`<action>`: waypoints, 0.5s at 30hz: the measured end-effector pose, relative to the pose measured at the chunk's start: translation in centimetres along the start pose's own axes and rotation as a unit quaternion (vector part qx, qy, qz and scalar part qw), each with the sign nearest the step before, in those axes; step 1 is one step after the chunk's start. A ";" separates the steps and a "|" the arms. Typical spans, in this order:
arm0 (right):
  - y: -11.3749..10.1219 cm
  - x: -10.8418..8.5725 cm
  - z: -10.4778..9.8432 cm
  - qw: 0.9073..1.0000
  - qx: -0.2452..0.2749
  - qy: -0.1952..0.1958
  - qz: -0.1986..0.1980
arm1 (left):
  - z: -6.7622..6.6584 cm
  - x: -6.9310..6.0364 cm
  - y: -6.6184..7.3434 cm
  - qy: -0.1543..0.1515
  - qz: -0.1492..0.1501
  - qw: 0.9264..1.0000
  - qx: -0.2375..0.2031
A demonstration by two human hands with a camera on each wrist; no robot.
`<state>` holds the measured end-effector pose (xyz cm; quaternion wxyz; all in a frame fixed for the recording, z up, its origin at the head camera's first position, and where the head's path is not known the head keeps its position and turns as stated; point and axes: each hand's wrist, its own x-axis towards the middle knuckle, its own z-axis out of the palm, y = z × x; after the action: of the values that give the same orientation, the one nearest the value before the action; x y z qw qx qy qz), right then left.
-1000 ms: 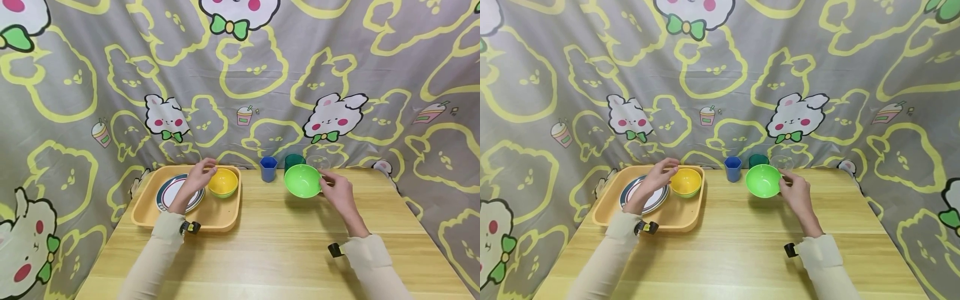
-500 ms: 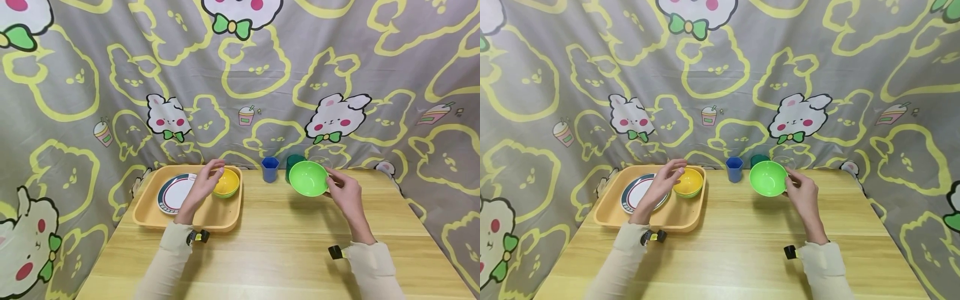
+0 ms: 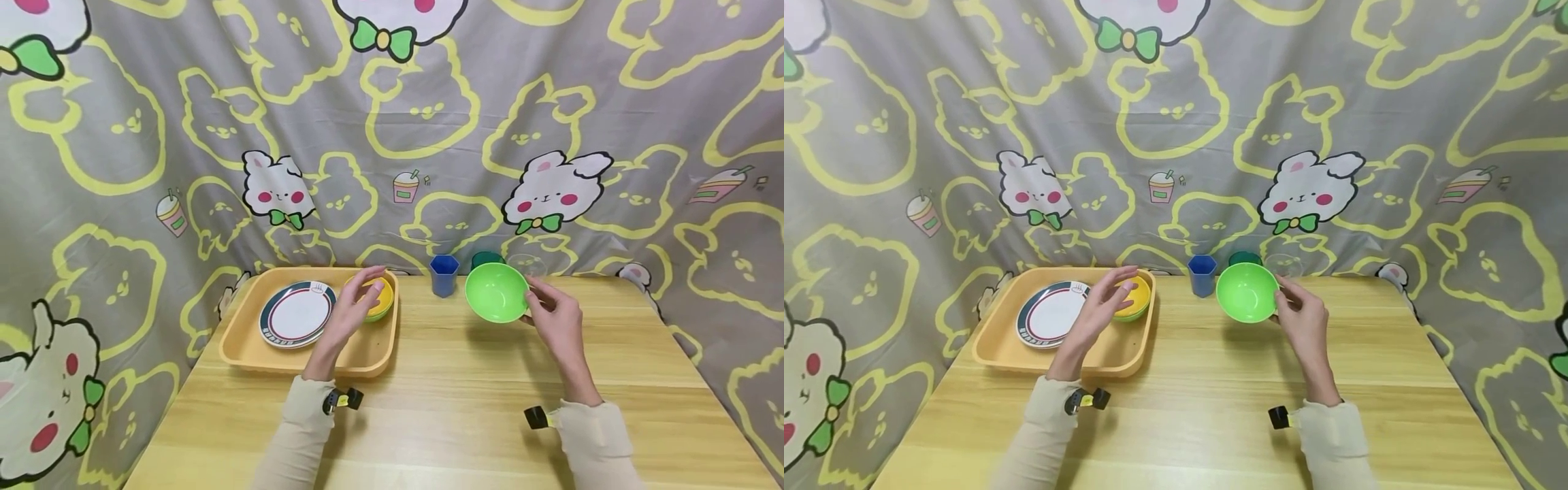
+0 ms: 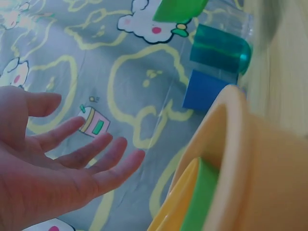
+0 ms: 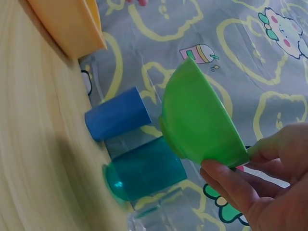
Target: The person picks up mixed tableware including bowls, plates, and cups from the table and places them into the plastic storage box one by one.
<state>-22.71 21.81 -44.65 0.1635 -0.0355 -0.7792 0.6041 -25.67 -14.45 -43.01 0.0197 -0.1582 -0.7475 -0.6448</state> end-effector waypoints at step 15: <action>0.0 -0.6 1.7 0.997 0.069 0.009 0.022 | 1.3 -0.1 -0.8 0.017 0.036 0.998 -0.050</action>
<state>-22.65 20.09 -45.16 0.1589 -0.0469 -0.7332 0.6595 -25.58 -13.25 -44.03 0.0478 -0.1751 -0.7074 -0.6832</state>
